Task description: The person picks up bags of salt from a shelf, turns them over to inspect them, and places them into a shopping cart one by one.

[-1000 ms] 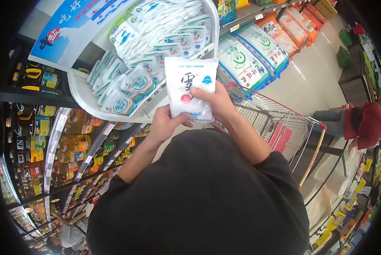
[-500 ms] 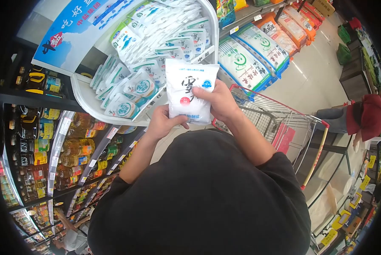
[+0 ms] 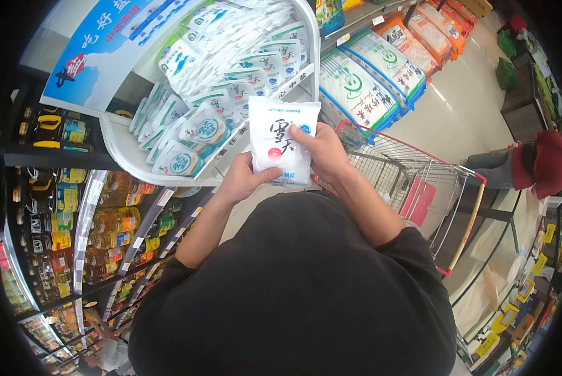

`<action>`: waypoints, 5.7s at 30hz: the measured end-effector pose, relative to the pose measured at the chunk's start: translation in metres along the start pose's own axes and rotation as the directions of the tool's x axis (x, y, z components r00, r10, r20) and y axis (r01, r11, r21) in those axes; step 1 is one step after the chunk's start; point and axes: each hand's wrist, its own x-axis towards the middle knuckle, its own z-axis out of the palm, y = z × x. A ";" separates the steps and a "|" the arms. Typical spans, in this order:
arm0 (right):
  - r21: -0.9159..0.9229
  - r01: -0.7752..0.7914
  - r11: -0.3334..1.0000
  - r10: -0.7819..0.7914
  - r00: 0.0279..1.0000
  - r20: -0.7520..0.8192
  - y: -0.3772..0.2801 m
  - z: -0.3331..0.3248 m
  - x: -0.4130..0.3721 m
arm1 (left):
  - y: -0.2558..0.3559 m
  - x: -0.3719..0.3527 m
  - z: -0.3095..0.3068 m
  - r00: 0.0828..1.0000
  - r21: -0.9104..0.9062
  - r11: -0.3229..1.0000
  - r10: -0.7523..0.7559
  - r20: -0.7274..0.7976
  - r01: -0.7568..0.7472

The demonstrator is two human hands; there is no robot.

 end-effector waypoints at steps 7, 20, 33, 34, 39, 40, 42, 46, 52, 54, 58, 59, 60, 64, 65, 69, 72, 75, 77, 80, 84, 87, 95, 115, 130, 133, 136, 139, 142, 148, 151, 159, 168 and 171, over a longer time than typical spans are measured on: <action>0.119 0.042 0.992 -0.030 0.994 -0.103 -0.003 -0.037 -0.003 | -0.011 0.035 0.028 0.992 0.012 0.996 -0.086 0.091 0.085; -0.037 0.161 0.986 -0.165 0.941 -0.294 -0.052 -0.125 -0.005 | -0.020 0.111 0.098 0.985 0.080 0.996 0.030 0.168 -0.044; 0.086 0.163 0.983 -0.098 0.856 -0.507 -0.030 -0.060 0.022 | -0.011 0.097 0.029 0.956 0.029 0.994 -0.113 0.269 0.109; 0.088 0.165 0.982 -0.111 0.892 -0.438 -0.029 -0.052 0.021 | -0.013 0.091 0.019 0.956 0.024 0.994 -0.109 0.274 0.107; 0.068 0.189 0.980 -0.144 0.898 -0.415 -0.024 -0.006 0.015 | -0.001 0.066 -0.015 0.945 -0.080 0.986 -0.113 0.307 0.144; 0.092 0.238 0.967 -0.182 0.895 -0.408 -0.021 0.001 0.015 | -0.002 0.064 -0.021 0.943 -0.082 0.987 -0.106 0.317 0.138; 0.112 0.292 0.950 -0.223 0.884 -0.410 -0.013 0.012 0.010 | -0.005 0.058 -0.030 0.939 -0.188 0.978 -0.025 0.343 0.095; 0.031 0.321 0.947 -0.287 0.881 -0.377 0.004 0.031 -0.003 | 0.002 0.048 -0.043 0.941 -0.218 0.976 0.073 0.330 0.001; -0.046 0.378 0.925 -0.369 0.862 -0.348 0.016 0.043 -0.012 | -0.003 0.041 -0.056 0.936 -0.156 0.985 0.127 0.328 -0.078; -0.052 0.384 0.922 -0.377 0.859 -0.345 0.020 0.047 -0.015 | -0.003 0.039 -0.060 0.933 -0.121 0.991 0.101 0.344 -0.063; -0.068 0.405 0.912 -0.398 0.832 -0.386 0.023 0.051 -0.016 | -0.004 0.040 -0.063 0.927 -0.100 0.994 0.083 0.365 -0.050; -0.078 0.399 0.914 -0.394 0.823 -0.408 0.025 0.051 -0.017 | -0.007 0.040 -0.063 0.925 -0.113 0.992 0.089 0.369 -0.051; -0.079 0.400 0.913 -0.395 0.821 -0.411 0.026 0.051 -0.017 | -0.008 0.040 -0.063 0.923 -0.125 0.991 0.095 0.374 -0.051; -0.072 0.410 0.909 -0.401 0.818 -0.412 0.028 0.053 -0.018 | -0.007 0.041 -0.065 0.917 -0.117 0.991 0.102 0.386 -0.061; -0.073 0.407 0.911 -0.398 0.818 -0.415 0.028 0.054 -0.018 | -0.005 0.040 -0.066 0.917 -0.101 0.993 0.092 0.389 -0.056; -0.092 0.387 0.917 -0.389 0.825 -0.410 0.030 0.055 -0.018 | 0.000 0.038 -0.068 0.921 -0.068 0.998 0.043 0.388 -0.018; -0.107 0.429 0.897 -0.432 0.800 -0.415 0.032 0.051 -0.017 | 0.006 0.035 -0.061 0.938 -0.142 0.990 0.063 0.341 -0.014; -0.025 0.441 0.897 -0.399 0.786 -0.471 0.027 0.039 -0.015 | -0.001 0.035 -0.053 0.935 -0.227 0.969 0.169 0.312 -0.100; 0.039 0.423 0.905 -0.353 0.802 -0.482 0.020 0.032 -0.016 | 0.000 0.034 -0.047 0.936 -0.224 0.970 0.164 0.312 -0.096; 0.065 0.367 0.928 -0.296 0.832 -0.470 0.003 0.026 -0.020 | 0.001 0.033 -0.030 0.946 -0.237 0.969 0.137 0.292 -0.067; -0.057 0.247 0.967 -0.252 0.904 -0.346 -0.011 -0.004 -0.036 | 0.002 0.036 0.001 0.969 -0.227 0.971 0.122 0.216 -0.072; -0.117 0.150 0.982 -0.178 0.940 -0.291 -0.015 -0.031 -0.053 | 0.009 0.039 0.029 0.976 -0.190 0.976 0.142 0.165 -0.110; -0.248 0.014 0.969 -0.059 0.983 -0.175 -0.022 -0.087 -0.092 | 0.000 0.043 0.098 0.995 -0.133 0.989 0.077 0.058 -0.069; -0.744 0.659 0.110 -0.332 0.730 0.597 -0.053 -0.018 -0.109 | 0.013 0.053 0.109 0.996 -0.822 0.562 -0.036 0.086 0.091; -0.556 0.830 0.036 -0.346 0.532 0.772 -0.055 -0.011 -0.091 | 0.010 0.070 0.090 0.918 -0.863 0.375 0.071 0.391 0.339; -0.560 0.826 0.062 -0.349 0.544 0.763 -0.057 -0.011 -0.088 | 0.010 0.077 0.089 0.891 -0.864 0.312 0.100 0.444 0.395; -0.562 0.824 0.072 -0.352 0.549 0.758 -0.058 -0.012 -0.086 | 0.012 0.080 0.088 0.878 -0.864 0.268 0.110 0.467 0.426; -0.567 0.818 0.093 -0.358 0.559 0.748 -0.060 -0.013 -0.084 | 0.011 0.083 0.087 0.876 -0.871 0.179 0.078 0.475 0.457; -0.585 0.804 0.111 -0.355 0.581 0.732 -0.061 -0.014 -0.082 | 0.015 0.083 0.088 0.892 -0.887 0.159 0.064 0.447 0.433; -0.579 0.810 0.095 -0.365 0.569 0.737 -0.063 -0.014 -0.079 | 0.008 0.084 0.081 0.896 -0.897 -0.001 0.053 0.442 0.442; -0.586 0.803 0.108 -0.357 0.582 0.731 -0.064 -0.015 -0.079 | 0.012 0.083 0.080 0.897 -0.891 -0.099 0.031 0.442 0.442; -0.574 0.813 0.099 -0.364 0.567 0.739 -0.065 -0.015 -0.076 | 0.008 0.085 0.076 0.908 -0.897 -0.168 -0.028 0.419 0.409; -0.640 0.743 0.197 -0.449 0.648 0.615 -0.060 -0.033 -0.072 | 0.010 0.089 0.081 0.961 -0.712 0.702 0.197 0.194 0.000; -0.696 0.580 0.423 -0.558 0.772 0.305 -0.044 -0.049 -0.063 | 0.004 0.092 0.102 0.969 -0.476 0.862 0.065 -0.236 -0.174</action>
